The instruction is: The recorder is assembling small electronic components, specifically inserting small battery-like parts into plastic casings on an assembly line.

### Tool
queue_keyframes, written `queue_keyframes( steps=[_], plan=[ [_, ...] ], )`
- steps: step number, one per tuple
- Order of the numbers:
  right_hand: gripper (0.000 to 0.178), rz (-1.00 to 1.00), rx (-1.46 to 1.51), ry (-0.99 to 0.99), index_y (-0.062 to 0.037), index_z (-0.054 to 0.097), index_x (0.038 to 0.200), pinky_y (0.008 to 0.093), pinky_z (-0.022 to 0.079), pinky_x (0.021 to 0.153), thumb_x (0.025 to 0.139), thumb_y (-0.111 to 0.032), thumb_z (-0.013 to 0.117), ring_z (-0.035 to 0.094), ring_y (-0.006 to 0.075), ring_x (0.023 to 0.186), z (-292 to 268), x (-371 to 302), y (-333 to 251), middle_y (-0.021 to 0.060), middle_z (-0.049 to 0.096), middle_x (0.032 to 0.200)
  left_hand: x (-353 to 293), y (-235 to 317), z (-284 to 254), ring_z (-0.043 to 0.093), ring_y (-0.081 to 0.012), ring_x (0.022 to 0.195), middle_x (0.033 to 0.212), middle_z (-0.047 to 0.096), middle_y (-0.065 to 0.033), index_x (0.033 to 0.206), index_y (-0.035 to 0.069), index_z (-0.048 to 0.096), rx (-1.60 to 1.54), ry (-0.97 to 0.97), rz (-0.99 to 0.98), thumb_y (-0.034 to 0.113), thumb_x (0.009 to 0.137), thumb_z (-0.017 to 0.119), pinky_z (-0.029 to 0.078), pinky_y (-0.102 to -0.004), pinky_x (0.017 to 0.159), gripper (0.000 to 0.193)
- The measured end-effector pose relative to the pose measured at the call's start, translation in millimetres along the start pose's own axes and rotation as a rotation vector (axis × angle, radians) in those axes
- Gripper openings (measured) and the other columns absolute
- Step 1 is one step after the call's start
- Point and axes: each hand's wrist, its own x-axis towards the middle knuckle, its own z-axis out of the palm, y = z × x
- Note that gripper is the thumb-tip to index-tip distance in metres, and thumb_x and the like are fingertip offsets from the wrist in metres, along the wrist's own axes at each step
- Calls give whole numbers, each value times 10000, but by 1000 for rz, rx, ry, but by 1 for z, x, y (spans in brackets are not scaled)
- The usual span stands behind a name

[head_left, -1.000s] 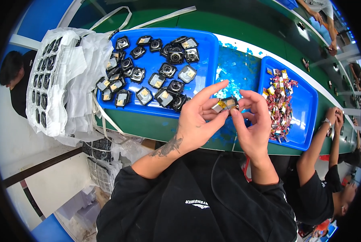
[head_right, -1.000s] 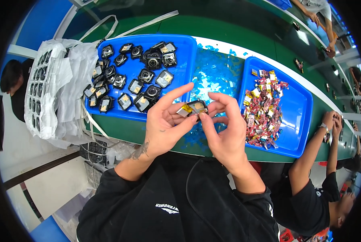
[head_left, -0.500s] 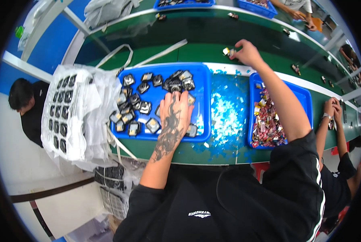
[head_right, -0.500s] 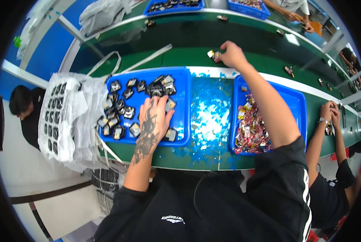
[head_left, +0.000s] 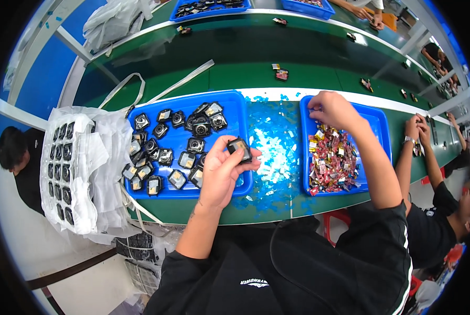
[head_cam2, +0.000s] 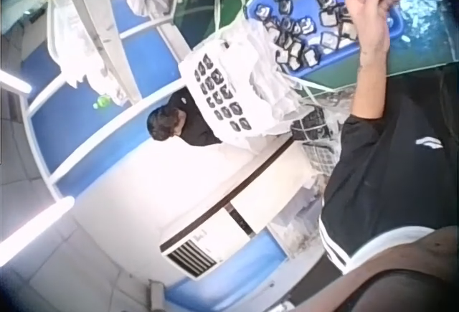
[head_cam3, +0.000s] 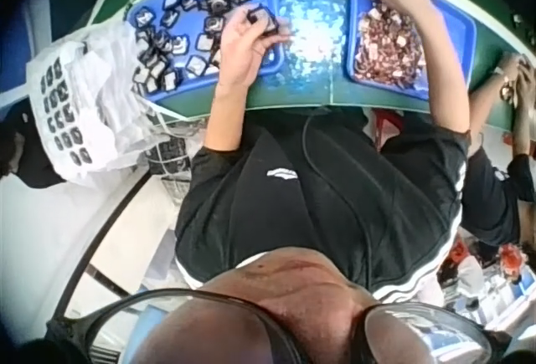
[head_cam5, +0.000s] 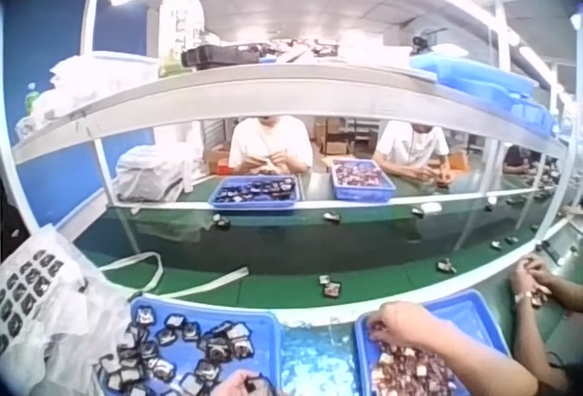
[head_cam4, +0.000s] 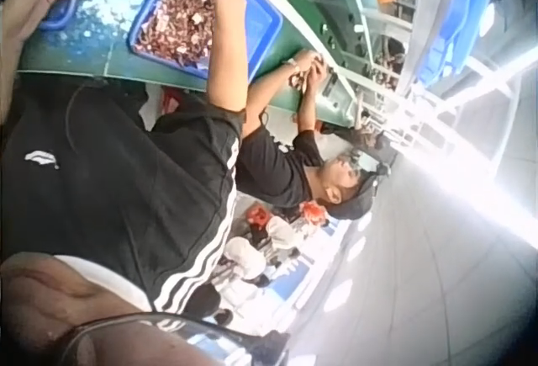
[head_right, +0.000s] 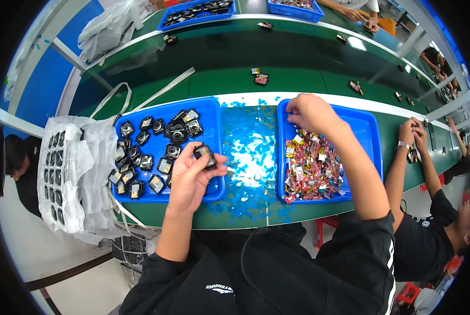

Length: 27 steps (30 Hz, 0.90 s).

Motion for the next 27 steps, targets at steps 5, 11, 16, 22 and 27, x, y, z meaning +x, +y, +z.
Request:
queue_keyframes(
  steps=[5, 11, 16, 22, 27],
  plan=[
    [161, 38, 2, 209, -24, 678, 930, 391, 522, 743, 796, -113, 694, 658, 324, 792, 6, -18, -1, 150, 690, 857, 2, -3, 18, 685, -250, 895, 1106, 633, -217, 1162, 20, 441, 11, 12, -39, 42, 972, 497, 573, -323, 780, 199],
    [117, 259, 444, 452, -13, 674, 912, 338, 519, 679, 818, -84, 677, 645, 226, 708, 6, -40, -9, 122, 674, 840, 0, -12, 10, 617, -144, 928, 1118, 612, -84, 1282, 55, 532, 360, -92, 89, 51, 956, 526, 512, -273, 762, 327],
    [196, 168, -45, 188, -43, 692, 940, 409, 513, 795, 777, -144, 729, 638, 297, 916, 16, -53, -8, 130, 648, 930, -2, -13, 13, 612, -140, 945, 1151, 600, -76, 1249, 43, 580, 357, -67, 93, 69, 962, 530, 503, -272, 780, 293],
    [233, 310, -144, 125, -63, 701, 963, 440, 502, 855, 761, -174, 732, 620, 329, 991, 14, -40, -24, 141, 648, 957, -5, -16, 18, 619, -144, 932, 1116, 619, -94, 1183, -12, 602, 401, -52, 106, 67, 950, 551, 518, -273, 767, 252],
    [196, 312, -194, 62, -45, 679, 899, 442, 505, 850, 746, -153, 740, 621, 335, 956, 9, -41, -19, 144, 644, 950, -10, -18, 13, 628, -151, 942, 1134, 622, -104, 1150, -24, 618, 445, -43, 108, 47, 939, 565, 514, -276, 782, 228]
  ],
)
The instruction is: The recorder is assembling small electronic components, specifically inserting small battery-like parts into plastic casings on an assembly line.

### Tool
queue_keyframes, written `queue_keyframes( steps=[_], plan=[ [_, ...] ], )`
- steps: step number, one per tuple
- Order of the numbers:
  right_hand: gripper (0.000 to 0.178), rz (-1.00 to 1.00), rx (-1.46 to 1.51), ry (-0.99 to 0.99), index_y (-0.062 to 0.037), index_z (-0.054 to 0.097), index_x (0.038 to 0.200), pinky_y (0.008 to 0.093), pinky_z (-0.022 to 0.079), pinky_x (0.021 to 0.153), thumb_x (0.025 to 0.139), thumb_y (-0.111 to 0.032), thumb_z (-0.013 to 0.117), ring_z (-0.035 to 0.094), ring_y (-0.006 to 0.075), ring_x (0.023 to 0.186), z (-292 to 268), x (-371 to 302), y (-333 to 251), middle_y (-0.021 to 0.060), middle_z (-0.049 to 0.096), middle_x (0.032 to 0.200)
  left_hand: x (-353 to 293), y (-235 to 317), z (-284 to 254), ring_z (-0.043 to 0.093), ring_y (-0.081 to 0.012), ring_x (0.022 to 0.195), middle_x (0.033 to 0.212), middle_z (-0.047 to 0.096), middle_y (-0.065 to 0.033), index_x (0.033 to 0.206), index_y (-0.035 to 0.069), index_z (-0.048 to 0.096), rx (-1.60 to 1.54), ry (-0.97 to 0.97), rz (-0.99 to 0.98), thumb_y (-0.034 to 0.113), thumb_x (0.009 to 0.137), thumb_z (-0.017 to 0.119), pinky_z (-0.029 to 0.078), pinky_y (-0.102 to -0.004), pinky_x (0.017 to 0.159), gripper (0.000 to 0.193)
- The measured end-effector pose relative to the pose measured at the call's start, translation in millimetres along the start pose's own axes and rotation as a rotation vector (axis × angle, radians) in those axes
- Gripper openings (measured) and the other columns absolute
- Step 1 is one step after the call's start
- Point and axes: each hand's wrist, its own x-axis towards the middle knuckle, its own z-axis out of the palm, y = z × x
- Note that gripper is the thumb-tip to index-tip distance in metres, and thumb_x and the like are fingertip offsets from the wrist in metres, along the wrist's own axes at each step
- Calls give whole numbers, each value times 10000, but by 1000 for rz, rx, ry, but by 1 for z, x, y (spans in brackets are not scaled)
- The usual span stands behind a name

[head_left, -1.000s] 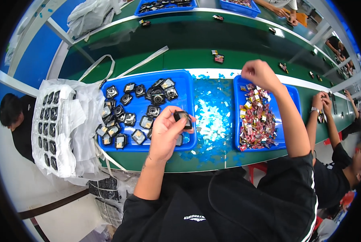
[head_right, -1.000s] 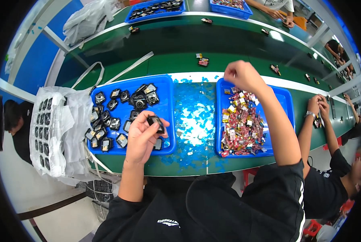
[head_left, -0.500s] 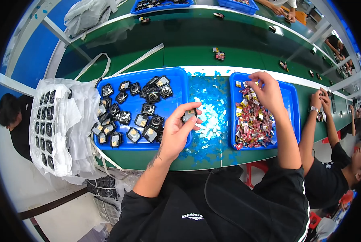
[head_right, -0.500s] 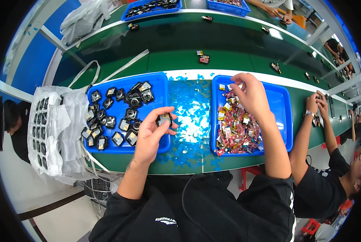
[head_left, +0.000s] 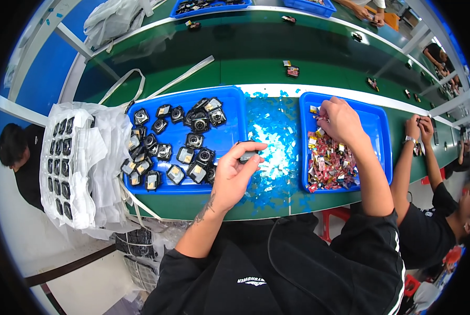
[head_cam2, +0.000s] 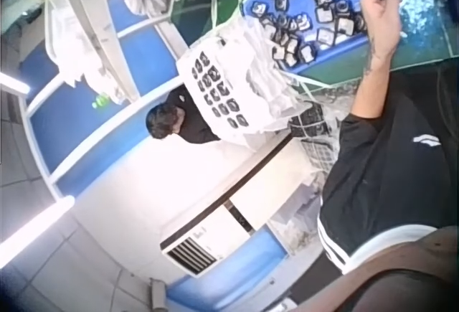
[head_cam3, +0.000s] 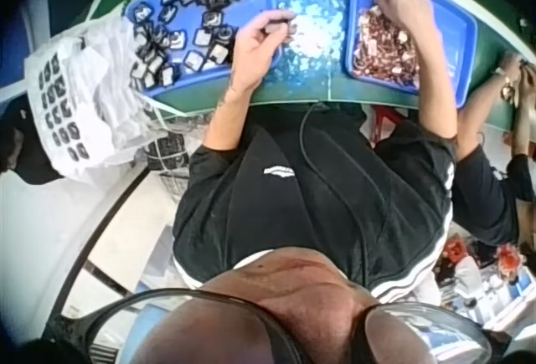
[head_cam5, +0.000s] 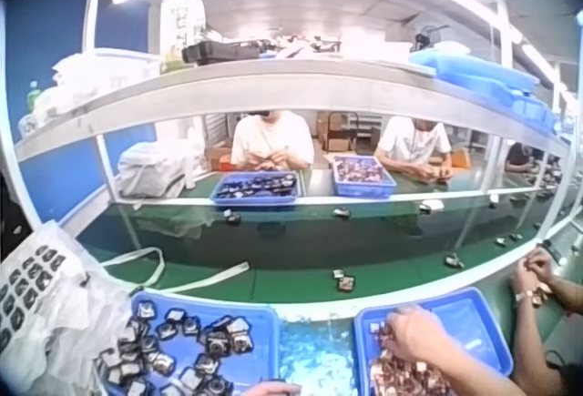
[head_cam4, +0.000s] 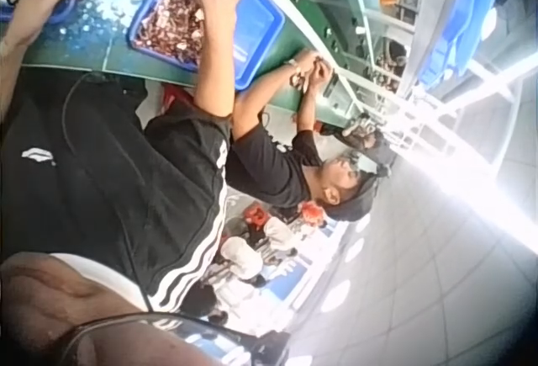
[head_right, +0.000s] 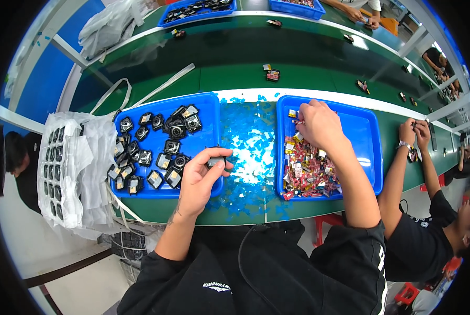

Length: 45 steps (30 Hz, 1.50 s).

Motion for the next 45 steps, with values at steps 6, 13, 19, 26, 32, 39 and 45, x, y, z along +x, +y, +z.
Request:
queue_keyframes(
  steps=[6, 13, 19, 26, 32, 39, 45],
  plan=[
    [187, -107, 441, 124, -31, 580, 790, 354, 504, 718, 753, -89, 754, 623, 216, 802, -10, -6, 15, 91, 618, 819, -1, 0, -1, 619, -143, 956, 1159, 595, -99, 1146, -36, 613, -10, -6, 7, 30, 929, 576, 512, -275, 804, 229],
    [116, 58, 1329, -82, -31, 576, 927, 192, 474, 649, 872, -44, 677, 624, 55, 724, -23, -40, -21, 19, 670, 811, 8, 19, 26, 595, -307, 975, 1071, 531, -131, 1171, 187, 687, 777, 79, 476, 73, 769, 761, 521, -371, 821, 424],
    [275, -59, 1705, -414, 39, 598, 1148, 258, 513, 753, 957, -157, 583, 603, 99, 840, -11, -65, -54, 76, 655, 988, 19, 21, 40, 591, -257, 844, 955, 570, -80, 1098, 127, 721, 964, 64, 746, 109, 668, 821, 499, -354, 723, 441],
    [395, -121, 1593, -340, 67, 572, 1247, 263, 532, 868, 855, 73, 626, 610, 121, 965, -17, -79, -68, 105, 641, 1092, 6, 15, 34, 607, -241, 783, 885, 571, -75, 1026, 105, 733, 710, 149, 544, 130, 723, 803, 500, -350, 670, 312],
    [290, -83, 1473, -263, 47, 628, 1167, 237, 522, 789, 877, 49, 620, 601, 105, 898, -13, -82, -74, 86, 642, 1001, 5, 7, 23, 642, -191, 811, 989, 594, -101, 1042, 67, 730, 692, 114, 526, 44, 718, 810, 531, -290, 713, 334],
    [119, -315, 1030, 109, -4, 716, 955, 301, 452, 650, 852, -17, 658, 590, 193, 715, -5, -77, -85, 90, 620, 788, 3, 21, 30, 617, -222, 942, 1025, 586, -111, 1039, 73, 737, 442, 63, 404, 55, 762, 767, 513, -318, 788, 279],
    [150, -228, 965, -54, 12, 692, 959, 276, 478, 629, 812, -14, 708, 576, 151, 657, -8, -77, -97, 73, 611, 749, 6, 10, 23, 586, -207, 972, 1009, 612, -105, 1035, 77, 749, 407, -2, 344, 57, 780, 750, 480, -315, 859, 256]
  ],
)
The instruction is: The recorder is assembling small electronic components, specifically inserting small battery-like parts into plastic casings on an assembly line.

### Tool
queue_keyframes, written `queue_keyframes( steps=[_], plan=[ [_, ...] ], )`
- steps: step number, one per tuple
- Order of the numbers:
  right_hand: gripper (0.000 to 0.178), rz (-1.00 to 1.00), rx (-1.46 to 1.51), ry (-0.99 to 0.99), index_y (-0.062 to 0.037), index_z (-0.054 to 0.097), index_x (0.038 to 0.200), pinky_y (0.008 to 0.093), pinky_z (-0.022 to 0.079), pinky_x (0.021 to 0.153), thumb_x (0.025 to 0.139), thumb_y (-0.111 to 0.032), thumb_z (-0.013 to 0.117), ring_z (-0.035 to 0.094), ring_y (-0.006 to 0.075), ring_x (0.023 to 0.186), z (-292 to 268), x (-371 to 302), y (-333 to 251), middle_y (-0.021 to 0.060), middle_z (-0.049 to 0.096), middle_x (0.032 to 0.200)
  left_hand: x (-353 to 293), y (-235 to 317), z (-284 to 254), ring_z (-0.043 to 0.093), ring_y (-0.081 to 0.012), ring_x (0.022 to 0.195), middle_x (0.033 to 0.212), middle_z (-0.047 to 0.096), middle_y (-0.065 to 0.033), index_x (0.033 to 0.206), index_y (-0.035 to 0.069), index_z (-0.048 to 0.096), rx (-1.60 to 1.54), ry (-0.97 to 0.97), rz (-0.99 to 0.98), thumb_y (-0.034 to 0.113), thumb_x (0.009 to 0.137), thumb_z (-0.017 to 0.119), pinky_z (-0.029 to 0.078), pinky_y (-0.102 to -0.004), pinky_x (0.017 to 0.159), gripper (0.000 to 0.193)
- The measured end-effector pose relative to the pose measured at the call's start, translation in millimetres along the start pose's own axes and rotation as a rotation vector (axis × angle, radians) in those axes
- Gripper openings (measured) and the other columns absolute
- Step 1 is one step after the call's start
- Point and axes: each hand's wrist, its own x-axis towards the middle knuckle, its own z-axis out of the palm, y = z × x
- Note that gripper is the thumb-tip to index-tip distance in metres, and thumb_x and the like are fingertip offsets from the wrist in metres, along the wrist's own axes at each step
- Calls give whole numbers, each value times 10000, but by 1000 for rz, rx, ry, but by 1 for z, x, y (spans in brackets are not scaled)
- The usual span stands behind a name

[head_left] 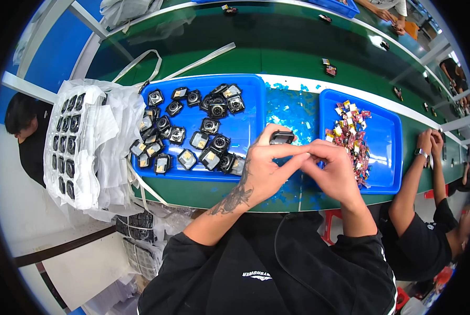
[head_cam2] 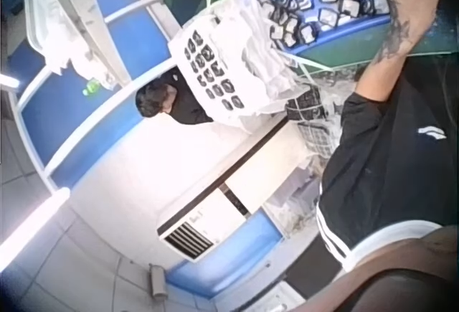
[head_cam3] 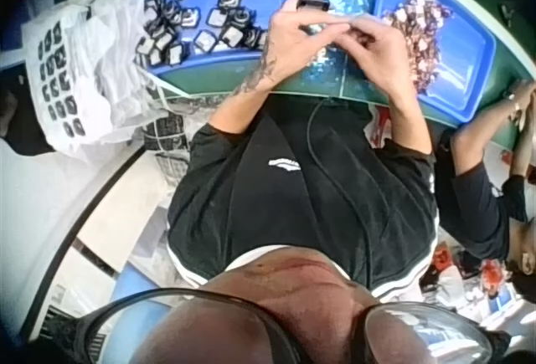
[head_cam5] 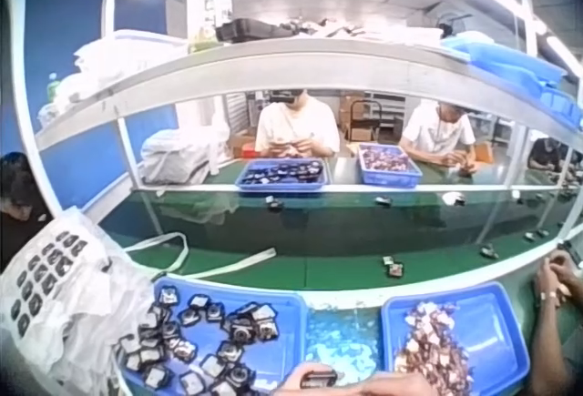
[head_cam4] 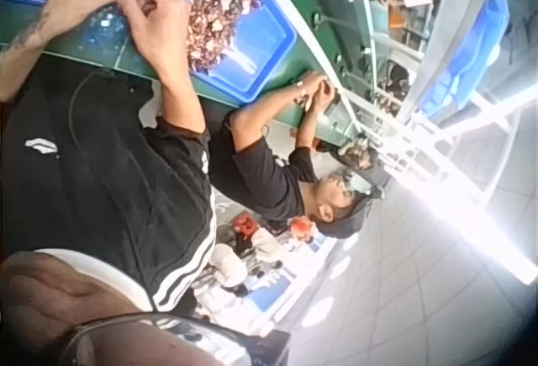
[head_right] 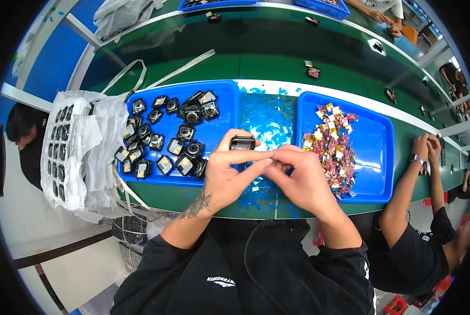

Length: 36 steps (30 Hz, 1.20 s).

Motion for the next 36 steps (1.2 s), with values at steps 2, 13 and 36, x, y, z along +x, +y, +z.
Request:
queue_keyframes(
  steps=[2, 13, 36],
  plan=[
    [192, 41, 51, -4, 18, 679, 960, 254, 492, 588, 783, -7, 749, 580, 106, 623, 5, -1, 1, 56, 618, 729, 1, 0, -4, 585, -213, 969, 982, 636, -117, 999, 54, 746, 41, 18, 34, 70, 801, 737, 477, -324, 868, 199],
    [72, 20, 388, 82, 35, 661, 939, 216, 523, 691, 867, 27, 660, 638, 120, 863, 7, 1, 12, 91, 656, 969, -4, -1, -3, 604, -183, 874, 1034, 577, -109, 1034, 18, 691, 43, -25, -12, 120, 806, 759, 507, -307, 773, 259],
    [135, -193, -92, 223, -13, 563, 888, 282, 473, 605, 827, 46, 668, 602, 150, 693, 8, 4, 9, 60, 575, 809, -11, -7, 2, 639, -167, 816, 987, 612, -119, 918, -23, 706, -133, 55, -70, 47, 832, 699, 511, -275, 717, 111]
  ],
)
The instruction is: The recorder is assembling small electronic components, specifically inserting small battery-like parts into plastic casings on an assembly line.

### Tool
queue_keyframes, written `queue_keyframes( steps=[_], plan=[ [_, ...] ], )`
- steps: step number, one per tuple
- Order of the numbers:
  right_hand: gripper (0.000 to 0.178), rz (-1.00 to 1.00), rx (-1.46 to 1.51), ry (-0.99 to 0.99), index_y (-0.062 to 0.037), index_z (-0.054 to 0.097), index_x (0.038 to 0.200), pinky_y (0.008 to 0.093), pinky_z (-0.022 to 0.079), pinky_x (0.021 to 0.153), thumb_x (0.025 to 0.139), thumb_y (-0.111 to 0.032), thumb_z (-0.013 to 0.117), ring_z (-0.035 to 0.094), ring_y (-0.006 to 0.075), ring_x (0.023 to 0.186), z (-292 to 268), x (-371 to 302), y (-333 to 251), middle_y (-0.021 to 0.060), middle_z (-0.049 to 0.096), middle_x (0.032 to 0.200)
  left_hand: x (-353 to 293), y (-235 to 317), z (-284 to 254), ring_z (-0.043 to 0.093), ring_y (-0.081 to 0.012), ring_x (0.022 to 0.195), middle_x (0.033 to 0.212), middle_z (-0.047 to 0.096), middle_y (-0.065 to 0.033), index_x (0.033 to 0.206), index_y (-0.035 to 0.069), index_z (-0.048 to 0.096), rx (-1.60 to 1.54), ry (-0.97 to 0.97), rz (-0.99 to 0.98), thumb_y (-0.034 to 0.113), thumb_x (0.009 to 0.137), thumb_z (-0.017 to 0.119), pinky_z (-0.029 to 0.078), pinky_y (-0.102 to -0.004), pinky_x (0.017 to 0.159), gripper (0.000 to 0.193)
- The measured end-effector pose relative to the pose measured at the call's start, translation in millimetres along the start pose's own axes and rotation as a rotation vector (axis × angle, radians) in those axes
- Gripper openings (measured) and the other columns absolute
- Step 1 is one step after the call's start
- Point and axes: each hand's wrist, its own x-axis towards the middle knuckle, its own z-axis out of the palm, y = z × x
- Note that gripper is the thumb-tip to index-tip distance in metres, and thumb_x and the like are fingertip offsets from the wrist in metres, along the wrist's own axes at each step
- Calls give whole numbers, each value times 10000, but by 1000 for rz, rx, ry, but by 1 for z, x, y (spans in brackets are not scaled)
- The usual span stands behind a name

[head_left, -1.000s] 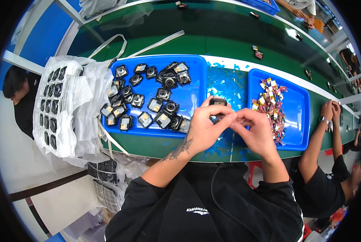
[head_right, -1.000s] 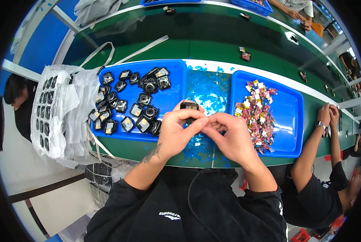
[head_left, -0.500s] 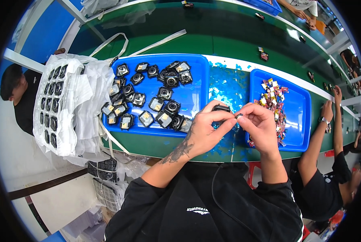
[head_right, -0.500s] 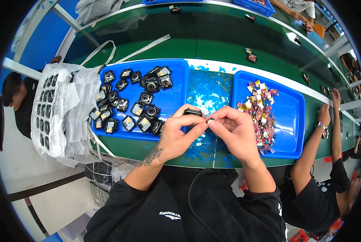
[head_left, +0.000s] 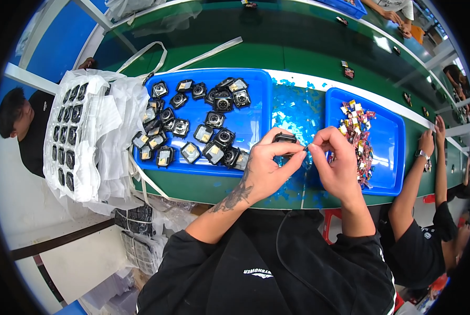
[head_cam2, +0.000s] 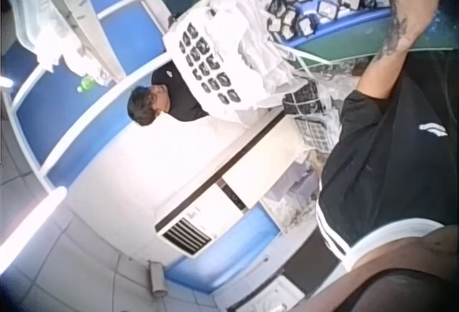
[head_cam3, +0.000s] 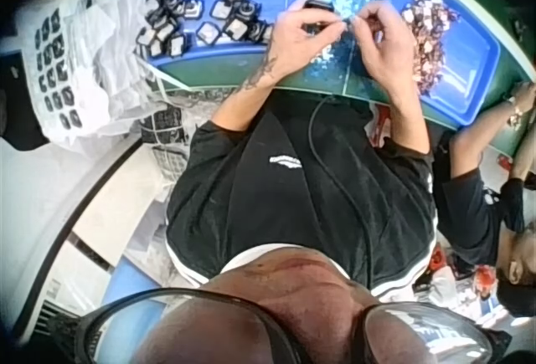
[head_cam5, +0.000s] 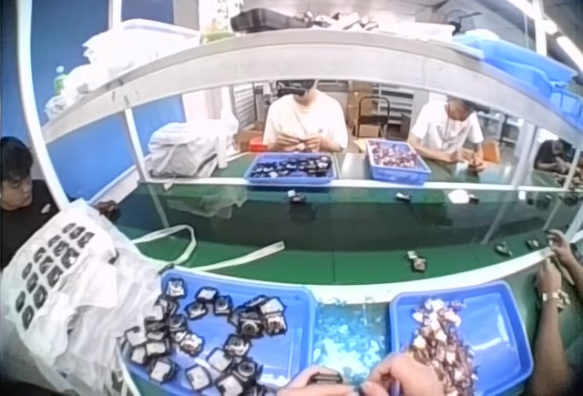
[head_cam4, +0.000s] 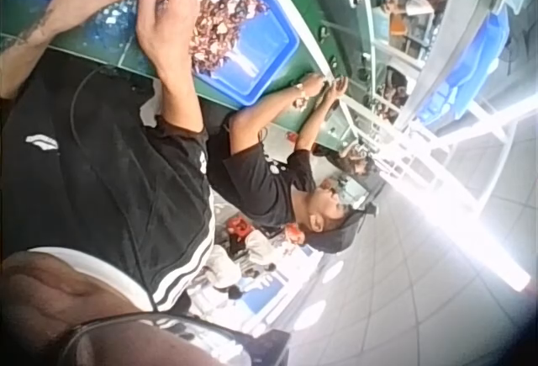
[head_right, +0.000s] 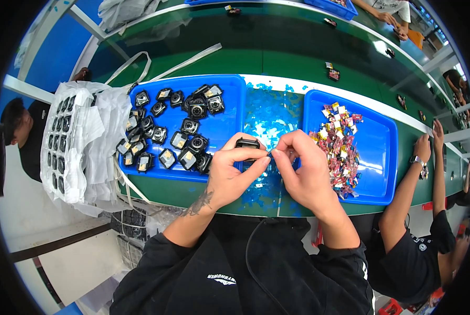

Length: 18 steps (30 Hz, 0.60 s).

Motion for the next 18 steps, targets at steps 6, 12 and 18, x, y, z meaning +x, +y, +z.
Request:
queue_keyframes(
  steps=[6, 12, 18],
  plan=[
    [202, -313, -345, 102, -19, 547, 872, 362, 477, 561, 749, 76, 675, 598, 287, 675, 12, -2, -2, 121, 575, 808, 0, -5, -2, 641, -189, 832, 938, 627, -120, 925, -18, 710, 71, 19, -3, 31, 806, 705, 510, -289, 746, 129],
    [245, 73, -276, 116, -17, 628, 1057, 307, 476, 559, 824, 58, 638, 600, 179, 636, 5, 3, -2, 95, 629, 874, 4, -3, -5, 625, -179, 881, 929, 661, -115, 922, -20, 719, -62, 54, -81, 35, 829, 694, 487, -283, 795, 111],
    [224, 156, 399, -50, 2, 680, 1074, 217, 513, 682, 856, 40, 642, 623, 112, 834, 3, 2, 8, 87, 634, 956, 1, -8, -9, 601, -139, 914, 899, 690, -85, 961, -10, 715, -235, -109, -265, 74, 878, 657, 469, -295, 832, 132]
  ],
)
